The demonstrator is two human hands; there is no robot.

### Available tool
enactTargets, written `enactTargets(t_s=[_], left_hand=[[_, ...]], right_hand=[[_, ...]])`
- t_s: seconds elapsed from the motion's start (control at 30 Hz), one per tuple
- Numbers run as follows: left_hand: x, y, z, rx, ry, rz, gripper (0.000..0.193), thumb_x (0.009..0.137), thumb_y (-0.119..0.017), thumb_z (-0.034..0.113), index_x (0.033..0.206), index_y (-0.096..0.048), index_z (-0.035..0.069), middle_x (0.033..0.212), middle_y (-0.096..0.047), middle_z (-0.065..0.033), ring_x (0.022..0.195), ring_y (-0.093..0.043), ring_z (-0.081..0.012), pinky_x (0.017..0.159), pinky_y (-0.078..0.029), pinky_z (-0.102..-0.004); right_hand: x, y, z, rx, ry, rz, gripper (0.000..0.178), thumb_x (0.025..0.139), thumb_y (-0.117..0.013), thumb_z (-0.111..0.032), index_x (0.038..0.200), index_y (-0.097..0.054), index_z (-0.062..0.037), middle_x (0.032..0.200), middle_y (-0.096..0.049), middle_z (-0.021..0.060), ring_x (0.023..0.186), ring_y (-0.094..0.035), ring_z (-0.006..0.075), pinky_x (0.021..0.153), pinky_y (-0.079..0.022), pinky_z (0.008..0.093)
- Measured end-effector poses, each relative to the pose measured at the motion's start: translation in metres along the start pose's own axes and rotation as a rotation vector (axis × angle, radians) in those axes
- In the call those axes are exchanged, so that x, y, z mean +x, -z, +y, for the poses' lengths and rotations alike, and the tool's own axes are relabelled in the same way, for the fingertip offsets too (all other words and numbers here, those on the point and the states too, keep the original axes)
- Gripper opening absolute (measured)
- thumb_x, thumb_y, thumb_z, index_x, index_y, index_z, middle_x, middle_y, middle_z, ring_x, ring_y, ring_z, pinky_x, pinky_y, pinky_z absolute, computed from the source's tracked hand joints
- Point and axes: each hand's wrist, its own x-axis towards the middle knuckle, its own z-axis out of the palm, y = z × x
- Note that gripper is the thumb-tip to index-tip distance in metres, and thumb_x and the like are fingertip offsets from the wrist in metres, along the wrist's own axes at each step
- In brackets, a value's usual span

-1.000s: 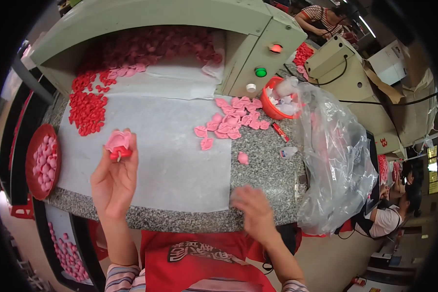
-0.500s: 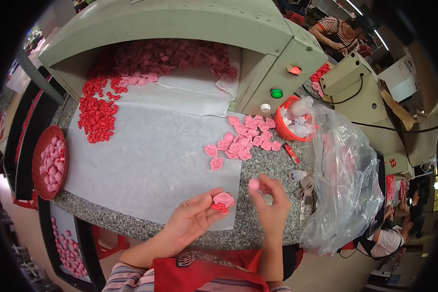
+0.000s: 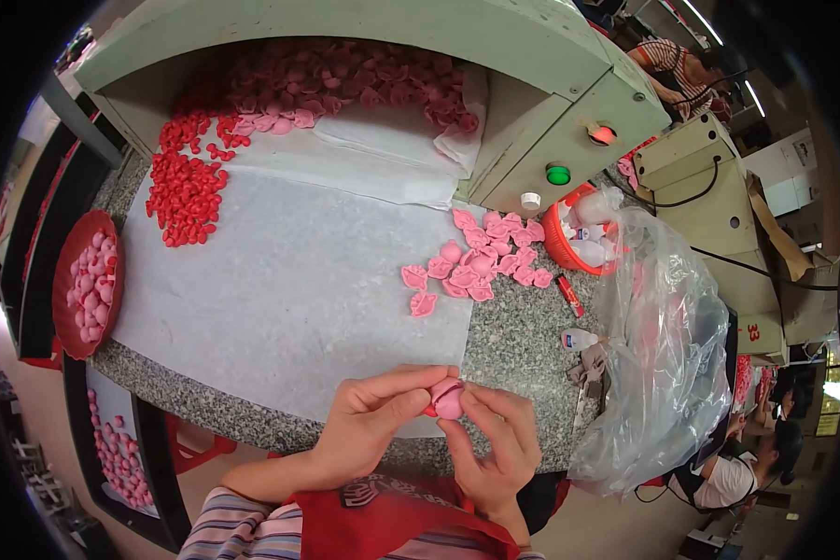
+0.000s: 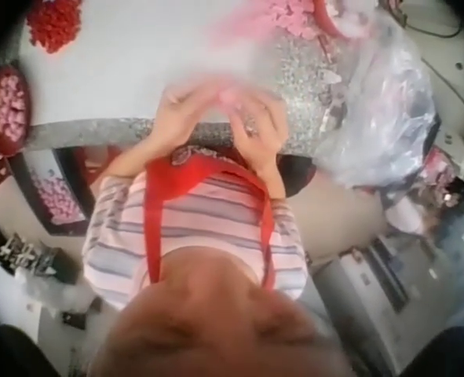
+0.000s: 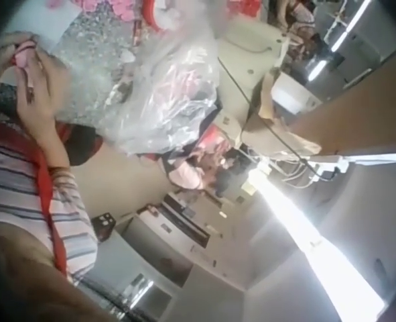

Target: Assembling small plastic toy components by joining pink and red parts together.

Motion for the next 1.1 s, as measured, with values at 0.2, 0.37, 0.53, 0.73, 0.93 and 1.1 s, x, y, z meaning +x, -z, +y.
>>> enactTargets(t_s=[0.2, 0.37, 0.53, 0.73, 0.93, 1.1], left_hand=[[-0.002, -0.002, 0.0, 0.043, -0.029, -0.02, 0.027, 0.088, -0.048, 0.004, 0.113, -0.054, -0.003, 0.117, -0.052, -0.0176, 0.109, -0.05, -0.0237, 0.092, -0.041, -0.0346], [-0.002, -0.003, -0.001, 0.081, -0.053, -0.033, 0.026, 0.088, -0.048, 0.002, 0.112, -0.055, -0.003, 0.116, -0.052, -0.0178, 0.108, -0.051, -0.0232, 0.091, -0.042, -0.0341], [-0.002, -0.005, -0.003, 0.158, -0.104, -0.039, 0.026, 0.087, -0.049, 0.001, 0.112, -0.055, -0.002, 0.115, -0.053, -0.0169, 0.106, -0.051, -0.0217, 0.09, -0.042, -0.0322], [-0.005, -0.016, 0.002, 0.494, -0.282, -0.087, 0.032, 0.086, -0.048, -0.002, 0.118, -0.051, -0.001, 0.117, -0.051, -0.0154, 0.106, -0.051, -0.02, 0.088, -0.042, -0.0279], [-0.006, -0.02, -0.001, 0.651, -0.348, -0.114, 0.042, 0.083, -0.051, -0.006, 0.124, -0.044, -0.002, 0.123, -0.045, -0.0154, 0.108, -0.049, -0.0206, 0.088, -0.042, -0.0269], [-0.005, -0.026, 0.001, 0.699, -0.424, -0.087, 0.041, 0.082, -0.053, -0.003, 0.122, -0.047, -0.001, 0.115, -0.051, -0.0166, 0.1, -0.054, -0.0213, 0.082, -0.043, -0.0272]], right_hand=[[-0.006, 0.0, 0.002, 0.018, 0.002, 0.032, 0.035, 0.059, -0.072, 0.002, 0.093, -0.063, 0.0003, 0.092, -0.061, 0.0128, 0.081, -0.057, 0.0259, 0.071, -0.047, 0.032], [-0.008, 0.002, 0.003, 0.017, 0.014, 0.026, 0.033, 0.06, -0.072, 0.001, 0.092, -0.064, 0.0008, 0.091, -0.061, 0.0131, 0.081, -0.058, 0.0257, 0.069, -0.047, 0.0317], [-0.009, 0.004, 0.003, 0.007, -0.001, 0.018, 0.032, 0.061, -0.071, 0.001, 0.093, -0.064, 0.001, 0.09, -0.061, 0.0134, 0.079, -0.058, 0.0251, 0.069, -0.047, 0.031], [-0.011, 0.002, 0.006, -0.028, 0.0, 0.072, 0.034, 0.062, -0.073, -0.001, 0.094, -0.064, -0.0032, 0.089, -0.06, 0.0089, 0.075, -0.057, 0.024, 0.065, -0.048, 0.0312], [-0.015, 0.0, 0.005, -0.034, -0.003, 0.14, 0.034, 0.061, -0.074, 0.0, 0.094, -0.065, -0.0031, 0.087, -0.06, 0.0088, 0.072, -0.057, 0.0232, 0.063, -0.047, 0.03], [-0.019, -0.001, 0.007, -0.042, -0.013, 0.19, 0.034, 0.06, -0.075, -0.001, 0.093, -0.064, -0.0023, 0.085, -0.06, 0.0087, 0.071, -0.056, 0.0234, 0.062, -0.047, 0.0297]])
